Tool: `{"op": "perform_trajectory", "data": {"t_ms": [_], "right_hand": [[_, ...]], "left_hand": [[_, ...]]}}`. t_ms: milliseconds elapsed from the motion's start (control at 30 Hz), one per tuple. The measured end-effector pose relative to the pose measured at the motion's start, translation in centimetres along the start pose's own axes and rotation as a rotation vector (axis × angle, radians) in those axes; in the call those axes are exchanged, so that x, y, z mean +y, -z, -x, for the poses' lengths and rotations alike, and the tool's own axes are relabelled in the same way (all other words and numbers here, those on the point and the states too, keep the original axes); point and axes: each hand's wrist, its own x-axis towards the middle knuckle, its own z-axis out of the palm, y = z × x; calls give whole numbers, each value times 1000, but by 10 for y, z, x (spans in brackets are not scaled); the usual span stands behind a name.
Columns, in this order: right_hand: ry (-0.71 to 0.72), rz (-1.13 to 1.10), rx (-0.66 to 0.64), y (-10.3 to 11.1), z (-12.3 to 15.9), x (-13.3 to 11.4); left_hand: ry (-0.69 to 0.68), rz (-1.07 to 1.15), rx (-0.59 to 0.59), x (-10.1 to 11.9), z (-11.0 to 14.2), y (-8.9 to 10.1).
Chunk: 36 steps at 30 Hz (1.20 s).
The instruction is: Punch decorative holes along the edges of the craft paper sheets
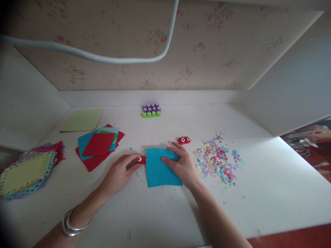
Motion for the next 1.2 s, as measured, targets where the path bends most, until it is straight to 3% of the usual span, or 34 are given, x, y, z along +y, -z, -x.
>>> {"op": "perform_trajectory", "data": {"t_ms": [567, 933, 1200], "right_hand": [[-49, -127, -79, 1, 4, 0], [-89, -123, -38, -1, 4, 3], [-197, -175, -67, 0, 7, -7]], "left_hand": [[31, -8, -4, -2, 0, -1], [83, 27, -29, -3, 0, -1], [87, 12, -29, -1, 0, 0]]}}
